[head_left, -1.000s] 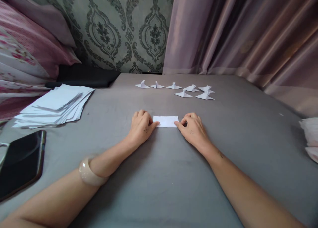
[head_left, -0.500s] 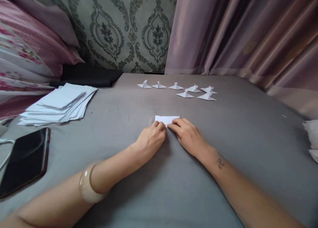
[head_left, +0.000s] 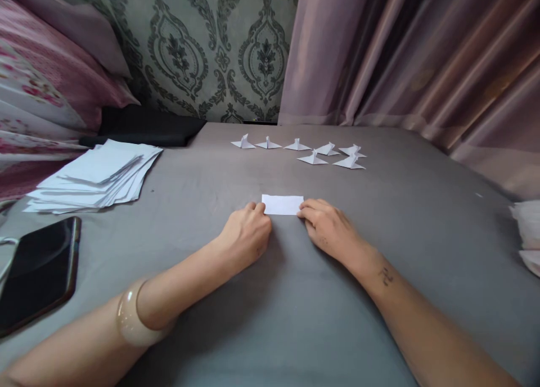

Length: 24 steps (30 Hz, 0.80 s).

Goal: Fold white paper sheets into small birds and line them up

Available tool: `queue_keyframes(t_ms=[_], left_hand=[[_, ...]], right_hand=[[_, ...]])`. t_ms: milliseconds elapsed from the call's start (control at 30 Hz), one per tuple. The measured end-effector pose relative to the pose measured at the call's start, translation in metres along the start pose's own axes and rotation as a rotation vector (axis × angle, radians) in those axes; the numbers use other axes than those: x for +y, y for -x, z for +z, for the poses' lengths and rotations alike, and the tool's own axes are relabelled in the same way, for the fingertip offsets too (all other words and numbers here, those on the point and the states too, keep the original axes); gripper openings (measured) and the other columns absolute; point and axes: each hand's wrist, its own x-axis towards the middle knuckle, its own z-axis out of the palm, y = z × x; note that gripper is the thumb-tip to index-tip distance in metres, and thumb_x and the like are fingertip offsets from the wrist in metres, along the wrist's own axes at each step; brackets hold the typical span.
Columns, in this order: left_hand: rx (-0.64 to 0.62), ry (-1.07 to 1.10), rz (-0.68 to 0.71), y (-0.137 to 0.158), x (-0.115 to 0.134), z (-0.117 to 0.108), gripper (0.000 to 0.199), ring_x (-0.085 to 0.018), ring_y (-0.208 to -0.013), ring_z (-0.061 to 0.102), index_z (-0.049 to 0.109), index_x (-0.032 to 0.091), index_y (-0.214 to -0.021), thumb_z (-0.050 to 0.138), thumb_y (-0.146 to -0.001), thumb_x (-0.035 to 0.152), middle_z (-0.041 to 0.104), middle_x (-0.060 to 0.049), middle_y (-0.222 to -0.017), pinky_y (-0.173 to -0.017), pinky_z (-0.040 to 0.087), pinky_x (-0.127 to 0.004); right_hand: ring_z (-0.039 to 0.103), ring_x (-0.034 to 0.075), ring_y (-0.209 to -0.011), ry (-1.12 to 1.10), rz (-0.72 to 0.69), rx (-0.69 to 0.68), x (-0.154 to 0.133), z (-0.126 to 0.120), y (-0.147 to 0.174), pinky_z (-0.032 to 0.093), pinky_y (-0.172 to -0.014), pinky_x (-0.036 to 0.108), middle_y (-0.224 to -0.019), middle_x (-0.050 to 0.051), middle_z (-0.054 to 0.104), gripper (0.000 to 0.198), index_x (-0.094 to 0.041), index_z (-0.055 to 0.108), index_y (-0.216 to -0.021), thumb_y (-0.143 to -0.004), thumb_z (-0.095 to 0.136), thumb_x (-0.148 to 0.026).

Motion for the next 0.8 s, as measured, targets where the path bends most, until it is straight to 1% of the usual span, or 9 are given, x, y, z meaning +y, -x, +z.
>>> queue_keyframes(t_ms=[67,133,233,333,433,567,633,700,800], left_hand=[[0.102,0.009,-0.017,-0.005,-0.004,0.008,0.034,-0.028,-0.083,0.059,0.065,0.011,-0.077,0.041,-0.093,0.028,0.06,-0.015,-0.088,-0.059,0.045,-0.033],[0.234,0.021,-0.037,-0.011,-0.009,0.017,0.039,-0.027,-0.083,0.058,0.064,0.012,-0.081,0.038,-0.096,0.037,0.06,-0.013,-0.086,-0.06,0.046,-0.033],[0.368,0.04,-0.028,-0.02,-0.016,0.028,0.032,-0.026,-0.086,0.055,0.061,0.011,-0.087,0.043,-0.095,0.038,0.059,-0.013,-0.09,-0.072,0.048,-0.037],[0.49,0.116,0.089,-0.028,-0.023,0.036,0.023,-0.027,-0.096,0.052,0.059,0.011,-0.099,0.048,-0.093,0.031,0.058,-0.015,-0.105,-0.083,0.047,-0.04],[0.496,0.262,0.267,-0.036,-0.029,0.042,0.025,-0.024,-0.102,0.051,0.055,0.013,-0.113,0.042,-0.096,0.025,0.058,-0.013,-0.116,-0.09,0.046,-0.038],[0.441,0.292,0.313,-0.042,-0.032,0.043,0.029,-0.024,-0.099,0.054,0.06,0.014,-0.106,0.036,-0.098,0.029,0.063,-0.013,-0.111,-0.087,0.046,-0.038],[0.464,0.308,0.291,-0.041,-0.03,0.039,0.033,-0.024,-0.096,0.056,0.062,0.014,-0.101,0.033,-0.099,0.028,0.065,-0.013,-0.106,-0.085,0.045,-0.037],[0.562,0.461,0.197,-0.038,-0.026,0.035,0.031,-0.022,-0.09,0.057,0.064,0.014,-0.097,0.036,-0.098,0.028,0.066,-0.011,-0.099,-0.083,0.045,-0.035],[0.675,1.013,-0.041,-0.036,-0.02,0.029,0.027,-0.017,-0.076,0.057,0.066,0.015,-0.09,0.049,-0.092,0.037,0.066,-0.006,-0.084,-0.072,0.044,-0.028]], right_hand=[[0.061,0.022,-0.094,-0.02,-0.002,0.009,0.007,-0.002,-0.001,0.047,-0.078,0.032,-0.099,0.007,0.069,0.025,-0.017,0.07,-0.083,-0.084,0.048,-0.005],[0.062,0.021,-0.093,-0.051,0.021,0.042,0.014,-0.001,-0.003,0.046,-0.076,0.03,-0.098,0.006,0.07,0.026,-0.018,0.07,-0.077,-0.081,0.048,-0.005],[0.064,0.018,-0.088,-0.152,0.107,0.127,0.021,0.006,-0.006,0.045,-0.074,0.028,-0.094,0.003,0.071,0.028,-0.02,0.069,-0.07,-0.076,0.047,-0.004],[0.063,0.015,-0.075,-0.298,0.237,0.24,0.026,0.015,-0.011,0.045,-0.07,0.027,-0.085,0.001,0.071,0.03,-0.02,0.069,-0.068,-0.075,0.044,-0.006],[0.061,0.015,-0.066,-0.411,0.353,0.34,0.03,0.021,-0.015,0.045,-0.067,0.027,-0.076,0.002,0.071,0.028,-0.019,0.07,-0.068,-0.073,0.044,-0.009],[0.061,0.015,-0.061,-0.52,0.487,0.378,0.031,0.024,-0.017,0.046,-0.065,0.028,-0.066,0.002,0.068,0.026,-0.019,0.071,-0.07,-0.072,0.046,-0.013],[0.062,0.016,-0.061,-0.604,0.559,0.408,0.031,0.024,-0.019,0.047,-0.063,0.029,-0.064,0.001,0.067,0.024,-0.018,0.071,-0.074,-0.071,0.048,-0.015],[0.065,0.017,-0.067,-0.738,0.601,0.465,0.03,0.023,-0.02,0.049,-0.062,0.029,-0.071,0.003,0.07,0.02,-0.018,0.07,-0.08,-0.072,0.051,-0.019],[0.068,0.019,-0.079,-1.015,0.617,0.498,0.023,0.018,-0.023,0.052,-0.061,0.028,-0.089,0.007,0.073,0.022,-0.018,0.065,-0.092,-0.078,0.057,-0.033]])
